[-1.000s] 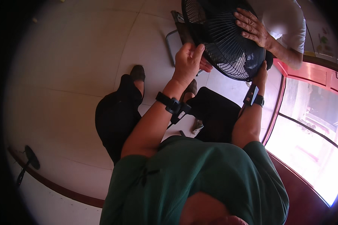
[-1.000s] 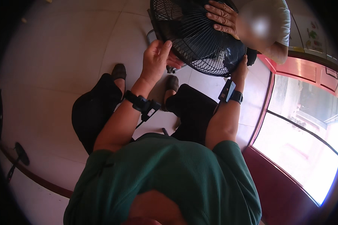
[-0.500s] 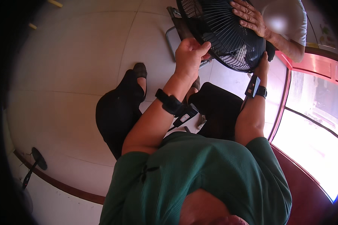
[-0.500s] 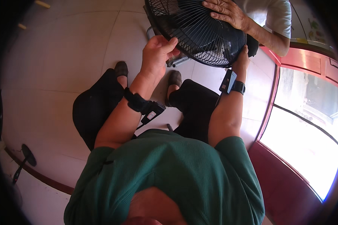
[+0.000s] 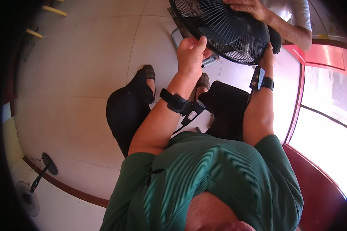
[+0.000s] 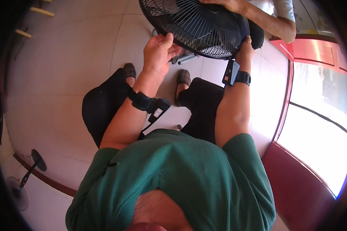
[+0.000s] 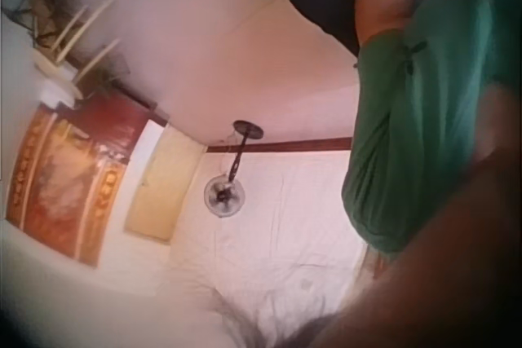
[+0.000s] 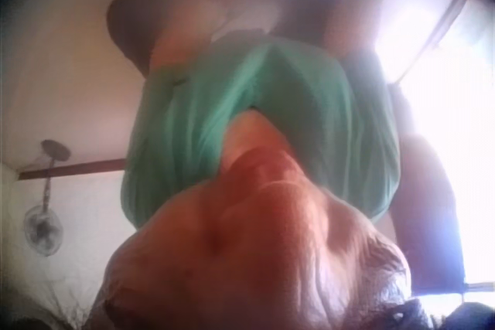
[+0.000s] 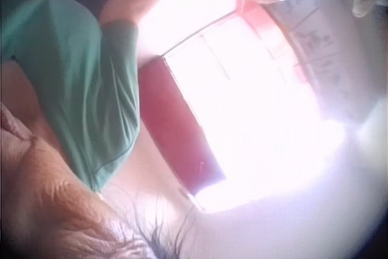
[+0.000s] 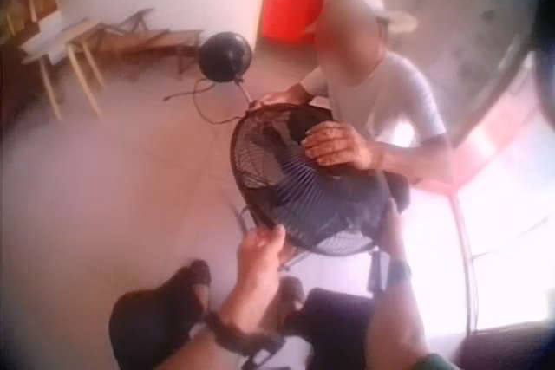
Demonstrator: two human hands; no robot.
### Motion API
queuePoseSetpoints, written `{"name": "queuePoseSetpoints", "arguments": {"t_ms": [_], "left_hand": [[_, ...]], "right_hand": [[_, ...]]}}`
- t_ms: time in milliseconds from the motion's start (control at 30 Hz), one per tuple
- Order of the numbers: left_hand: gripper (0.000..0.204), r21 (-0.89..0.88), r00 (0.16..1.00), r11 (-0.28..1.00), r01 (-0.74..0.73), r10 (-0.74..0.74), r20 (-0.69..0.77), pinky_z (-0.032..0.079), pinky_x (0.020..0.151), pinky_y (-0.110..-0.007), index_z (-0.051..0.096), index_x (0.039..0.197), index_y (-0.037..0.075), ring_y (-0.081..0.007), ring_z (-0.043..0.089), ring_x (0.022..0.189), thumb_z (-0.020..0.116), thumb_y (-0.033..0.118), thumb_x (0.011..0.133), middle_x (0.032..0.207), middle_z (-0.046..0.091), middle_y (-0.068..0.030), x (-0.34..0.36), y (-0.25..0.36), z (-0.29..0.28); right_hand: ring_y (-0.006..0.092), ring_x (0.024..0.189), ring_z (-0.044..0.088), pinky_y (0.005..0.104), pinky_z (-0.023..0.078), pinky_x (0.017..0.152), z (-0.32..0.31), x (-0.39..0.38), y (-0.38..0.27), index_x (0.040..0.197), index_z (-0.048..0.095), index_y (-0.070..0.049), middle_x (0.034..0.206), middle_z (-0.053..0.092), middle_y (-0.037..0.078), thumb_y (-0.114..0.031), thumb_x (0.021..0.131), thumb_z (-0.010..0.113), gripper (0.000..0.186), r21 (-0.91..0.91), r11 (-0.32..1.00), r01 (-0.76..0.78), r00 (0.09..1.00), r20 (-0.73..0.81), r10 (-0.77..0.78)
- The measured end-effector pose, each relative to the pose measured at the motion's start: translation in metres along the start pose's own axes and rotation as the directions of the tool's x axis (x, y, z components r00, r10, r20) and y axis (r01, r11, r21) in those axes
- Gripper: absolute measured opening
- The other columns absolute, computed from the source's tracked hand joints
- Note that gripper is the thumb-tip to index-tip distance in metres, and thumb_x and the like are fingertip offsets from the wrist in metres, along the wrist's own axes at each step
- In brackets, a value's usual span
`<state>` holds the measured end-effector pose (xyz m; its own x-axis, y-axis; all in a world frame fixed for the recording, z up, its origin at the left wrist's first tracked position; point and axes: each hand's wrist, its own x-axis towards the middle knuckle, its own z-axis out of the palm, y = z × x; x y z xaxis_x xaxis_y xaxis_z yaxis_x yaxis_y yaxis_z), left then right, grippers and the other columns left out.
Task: The person assembles a fan by placing a circular plastic frame onto the fan's front grille and then securing it onto the motor housing.
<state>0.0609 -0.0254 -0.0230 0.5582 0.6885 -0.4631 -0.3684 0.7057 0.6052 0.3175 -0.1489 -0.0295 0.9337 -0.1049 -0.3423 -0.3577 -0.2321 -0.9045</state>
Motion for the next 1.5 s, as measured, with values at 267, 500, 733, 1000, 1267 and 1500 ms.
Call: {"name": "queuePoseSetpoints", "arguments": {"t_ms": [267, 500, 733, 1000, 1267, 1500], "left_hand": [[0.017, 0.057, 0.996, 0.996, -0.062, 0.057, 0.072, 0.052, 0.068, -0.031, 0.052, 0.09, 0.0, -0.0223, 0.062, 0.075, 0.065, 0.011, 0.086, 0.086, 0.062, -0.0108, 0.003, -0.028, 0.004], [0.016, 0.073, 0.995, 0.992, -0.102, 0.102, 0.004, 0.049, 0.062, -0.028, 0.049, 0.087, 0.001, -0.0215, 0.059, 0.065, 0.062, 0.01, 0.088, 0.078, 0.06, -0.0108, 0.011, -0.028, 0.008], [0.013, -0.017, 0.995, 0.995, -0.1, 0.1, 0.007, 0.041, 0.056, -0.024, 0.051, 0.084, 0.003, -0.0147, 0.051, 0.059, 0.062, 0.009, 0.088, 0.075, 0.056, -0.0056, 0.011, -0.03, 0.006], [0.016, -0.052, 0.999, 0.998, 0.03, -0.028, 0.027, 0.041, 0.06, -0.024, 0.052, 0.085, 0.004, -0.0159, 0.053, 0.067, 0.061, 0.016, 0.089, 0.077, 0.057, -0.0051, 0.001, -0.02, 0.01], [0.019, -0.041, 0.999, 0.999, -0.01, 0.008, -0.042, 0.041, 0.058, -0.028, 0.052, 0.092, 0.001, -0.0192, 0.054, 0.071, 0.062, 0.017, 0.088, 0.08, 0.056, -0.0083, 0.003, -0.031, 0.012], [0.017, 0.035, 0.993, 0.994, -0.105, 0.107, -0.053, 0.036, 0.053, -0.026, 0.05, 0.088, 0.001, -0.0169, 0.053, 0.064, 0.061, 0.013, 0.089, 0.077, 0.057, -0.0084, 0.004, -0.028, 0.022]], "right_hand": [[0.029, 0.096, 0.061, 0.0371, 0.05, 0.079, -0.003, 0.03, 0.015, 0.117, 0.051, 0.013, 0.11, 0.061, 0.02, -0.054, 0.076, 0.064, 0.08, 0.089, 0.996, -0.015, 1.0, -0.025, 0.017], [0.0318, 0.102, 0.058, 0.0354, 0.045, 0.087, 0.004, 0.01, 0.004, 0.117, 0.051, 0.015, 0.115, 0.059, 0.023, -0.056, 0.072, 0.065, 0.085, -0.062, 0.998, 0.03, 0.986, -0.164, -0.04], [0.03, 0.104, 0.058, 0.0345, 0.047, 0.087, 0.011, 0.037, 0.02, 0.116, 0.051, 0.015, 0.116, 0.058, 0.022, -0.057, 0.069, 0.069, 0.088, -0.011, 1.0, -0.005, 0.982, -0.188, 0.003], [0.0287, 0.104, 0.058, 0.0332, 0.047, 0.086, 0.012, 0.043, 0.021, 0.116, 0.049, 0.016, 0.117, 0.057, 0.022, -0.06, 0.069, 0.067, 0.092, -0.038, 0.999, -0.022, 0.984, -0.175, 0.015], [0.0281, 0.104, 0.058, 0.032, 0.046, 0.087, 0.013, 0.044, 0.02, 0.119, 0.046, 0.017, 0.117, 0.056, 0.022, -0.061, 0.069, 0.067, 0.095, -0.049, 0.998, -0.036, 0.982, -0.187, 0.027], [0.0277, 0.108, 0.056, 0.0316, 0.045, 0.089, 0.006, 0.074, 0.026, 0.123, 0.041, 0.017, 0.118, 0.056, 0.022, -0.062, 0.068, 0.067, 0.1, -0.258, 0.966, 0.025, 0.982, -0.172, -0.071]]}}
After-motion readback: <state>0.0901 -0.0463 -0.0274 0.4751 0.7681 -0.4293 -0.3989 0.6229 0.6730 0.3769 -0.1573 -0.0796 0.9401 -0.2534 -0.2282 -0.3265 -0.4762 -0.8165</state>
